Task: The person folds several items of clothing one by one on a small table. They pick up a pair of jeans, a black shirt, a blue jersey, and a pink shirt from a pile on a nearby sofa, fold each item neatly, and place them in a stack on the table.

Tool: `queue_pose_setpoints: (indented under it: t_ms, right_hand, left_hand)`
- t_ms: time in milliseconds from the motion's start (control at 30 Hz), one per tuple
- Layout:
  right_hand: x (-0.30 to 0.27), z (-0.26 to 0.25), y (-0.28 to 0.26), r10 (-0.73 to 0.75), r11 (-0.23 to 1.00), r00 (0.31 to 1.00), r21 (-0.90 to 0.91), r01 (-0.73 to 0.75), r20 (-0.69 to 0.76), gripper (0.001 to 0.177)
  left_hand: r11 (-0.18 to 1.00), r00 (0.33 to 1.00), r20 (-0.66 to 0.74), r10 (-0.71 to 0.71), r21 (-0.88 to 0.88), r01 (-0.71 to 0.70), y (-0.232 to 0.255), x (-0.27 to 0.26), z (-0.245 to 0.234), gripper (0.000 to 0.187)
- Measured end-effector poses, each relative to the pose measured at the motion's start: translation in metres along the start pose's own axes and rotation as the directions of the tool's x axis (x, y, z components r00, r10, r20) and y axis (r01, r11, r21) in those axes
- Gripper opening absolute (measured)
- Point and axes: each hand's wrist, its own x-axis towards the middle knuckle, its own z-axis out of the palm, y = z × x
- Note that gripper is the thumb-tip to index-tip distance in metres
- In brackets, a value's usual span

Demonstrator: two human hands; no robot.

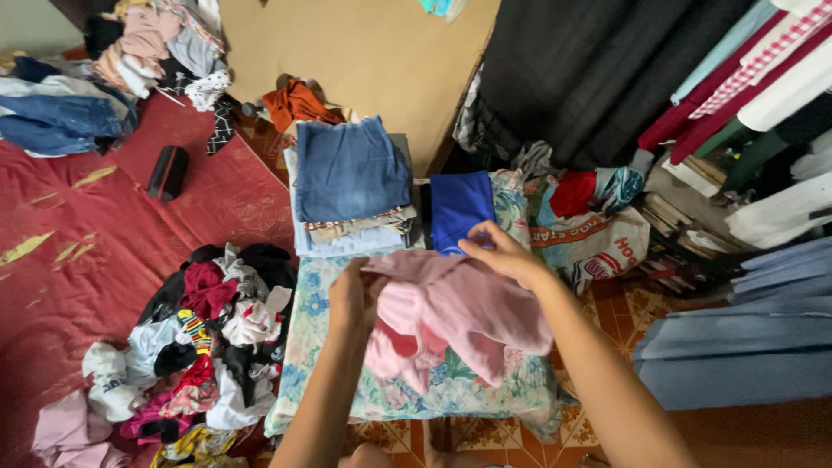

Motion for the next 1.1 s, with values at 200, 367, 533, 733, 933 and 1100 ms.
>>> queue_pose_setpoints:
  t_ms: [200,367,533,733,933,1100]
  right_hand:
    - [0.040,0.036,0.185,0.247,0.902,0.941,-0.300,-0.311,-0.233,0.054]
    - [0.021,0.062,0.286,0.287,0.730,0.815,-0.436,-0.526,-0.502,0.057]
    - [0.031,0.078,0.312,0.394,0.796,0.724,-0.183,-0.577,-0.567,0.055]
    - [0.037,0.074,0.319,0.775,0.607,0.568,0.074,-0.791,-0.278,0.052]
    - [0.036,0.048,0.308,0.805,0.454,0.579,0.764,-0.458,-0.131,0.055]
    - [0.017,0.035,0.302,0.685,0.728,0.706,0.190,-0.659,-0.178,0.044]
  left_hand:
    - [0.746,0.966,-0.258,-0.006,0.642,0.177,-0.081,0.109,-0.082,0.033]
    - [0.098,0.897,0.106,0.430,0.982,-0.163,-0.137,0.140,-0.126,0.030]
    - [-0.193,0.771,0.421,0.478,0.907,-0.375,-0.137,0.157,-0.104,0.023]
    - [0.043,0.809,0.330,0.486,0.916,-0.399,-0.144,0.187,-0.066,0.068]
    - [-0.186,0.979,-0.127,-0.162,0.978,0.096,-0.137,0.177,-0.070,0.058]
    - [-0.099,0.963,0.242,0.121,0.968,-0.230,-0.136,0.166,-0.075,0.047]
